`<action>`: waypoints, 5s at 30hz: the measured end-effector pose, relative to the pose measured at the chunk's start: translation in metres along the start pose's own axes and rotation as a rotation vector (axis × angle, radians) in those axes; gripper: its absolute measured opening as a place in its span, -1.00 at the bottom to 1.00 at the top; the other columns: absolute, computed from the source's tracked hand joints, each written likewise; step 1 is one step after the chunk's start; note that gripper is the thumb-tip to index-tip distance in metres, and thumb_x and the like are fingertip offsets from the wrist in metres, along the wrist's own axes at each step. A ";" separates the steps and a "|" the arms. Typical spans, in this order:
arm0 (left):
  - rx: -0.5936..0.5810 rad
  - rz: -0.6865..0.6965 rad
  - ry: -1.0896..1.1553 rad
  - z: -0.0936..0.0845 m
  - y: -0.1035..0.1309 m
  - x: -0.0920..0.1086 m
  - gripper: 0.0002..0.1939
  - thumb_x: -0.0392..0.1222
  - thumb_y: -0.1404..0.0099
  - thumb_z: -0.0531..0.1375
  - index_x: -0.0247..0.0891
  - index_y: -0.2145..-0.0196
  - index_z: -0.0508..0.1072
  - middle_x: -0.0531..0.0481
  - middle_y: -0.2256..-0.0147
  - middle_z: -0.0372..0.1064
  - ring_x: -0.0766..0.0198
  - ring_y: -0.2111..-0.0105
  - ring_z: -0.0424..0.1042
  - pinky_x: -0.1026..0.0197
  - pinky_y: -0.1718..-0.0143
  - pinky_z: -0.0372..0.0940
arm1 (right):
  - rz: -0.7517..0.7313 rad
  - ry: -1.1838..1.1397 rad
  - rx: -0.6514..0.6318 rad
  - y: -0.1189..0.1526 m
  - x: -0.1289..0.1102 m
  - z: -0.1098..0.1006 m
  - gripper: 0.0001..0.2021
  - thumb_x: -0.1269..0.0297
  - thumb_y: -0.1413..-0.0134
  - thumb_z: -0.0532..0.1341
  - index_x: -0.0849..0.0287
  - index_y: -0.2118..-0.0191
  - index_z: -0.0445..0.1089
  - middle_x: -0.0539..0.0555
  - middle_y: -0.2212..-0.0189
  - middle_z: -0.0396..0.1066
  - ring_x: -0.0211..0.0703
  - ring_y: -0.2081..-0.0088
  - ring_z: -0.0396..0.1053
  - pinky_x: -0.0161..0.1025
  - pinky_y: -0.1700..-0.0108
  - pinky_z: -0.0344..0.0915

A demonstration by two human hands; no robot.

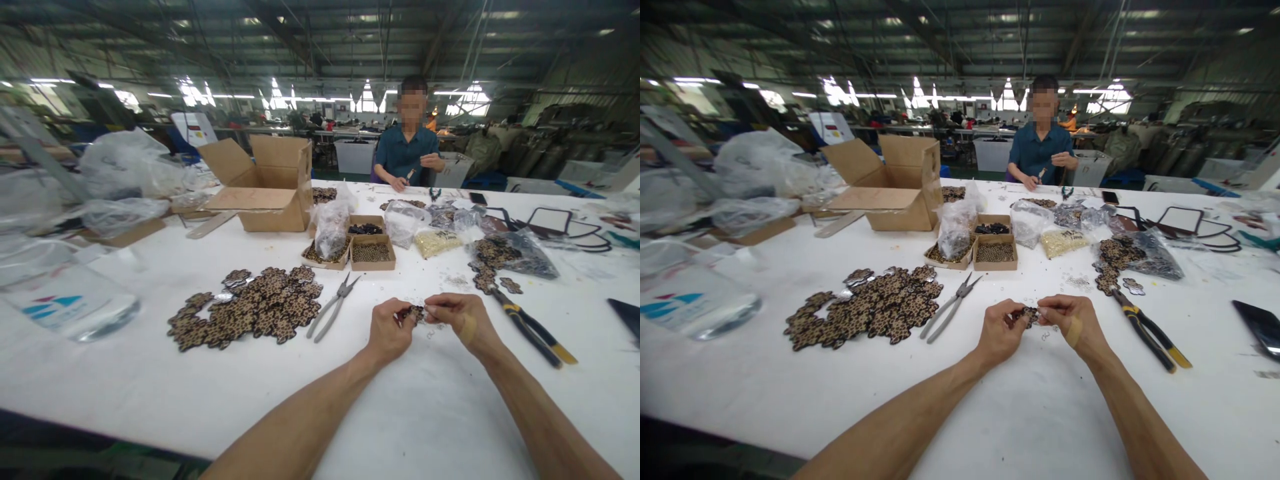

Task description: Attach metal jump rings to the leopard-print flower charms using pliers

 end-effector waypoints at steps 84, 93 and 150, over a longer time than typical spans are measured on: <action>0.000 0.037 -0.058 0.001 0.008 0.018 -0.84 -0.21 -0.26 0.22 -0.29 0.43 0.57 0.00 0.52 0.41 0.35 0.53 0.30 0.28 0.46 0.15 | -0.319 0.340 0.296 0.019 -0.004 0.011 -0.73 0.09 0.05 0.38 0.18 0.29 0.58 0.11 0.42 0.58 -0.06 0.42 0.50 -0.19 0.34 0.45; 0.008 0.119 -0.120 -0.001 0.008 0.023 -0.81 -0.23 -0.27 0.20 -0.29 0.50 0.48 0.00 0.53 0.34 0.34 0.51 0.28 0.27 0.42 0.16 | -0.405 0.392 0.293 0.024 -0.011 0.017 -0.78 0.12 -0.03 0.35 0.18 0.30 0.55 0.10 0.41 0.56 -0.06 0.40 0.51 -0.17 0.29 0.46; -0.029 0.497 -0.726 -0.004 0.006 0.029 -0.78 -0.21 -0.42 0.02 -0.27 0.34 0.40 -0.12 0.34 0.31 0.14 0.28 0.28 0.09 0.29 0.26 | -0.009 0.117 0.196 0.009 0.027 0.026 -0.60 0.00 0.12 0.43 0.29 0.30 0.58 0.06 0.58 0.46 -0.19 0.54 0.33 -0.26 0.47 0.30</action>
Point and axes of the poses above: each hand's wrist, its own y-axis away from the middle knuckle, its own z-axis out of the palm, x = y × z, the point moved 5 cm from there along -y, towards the middle knuckle
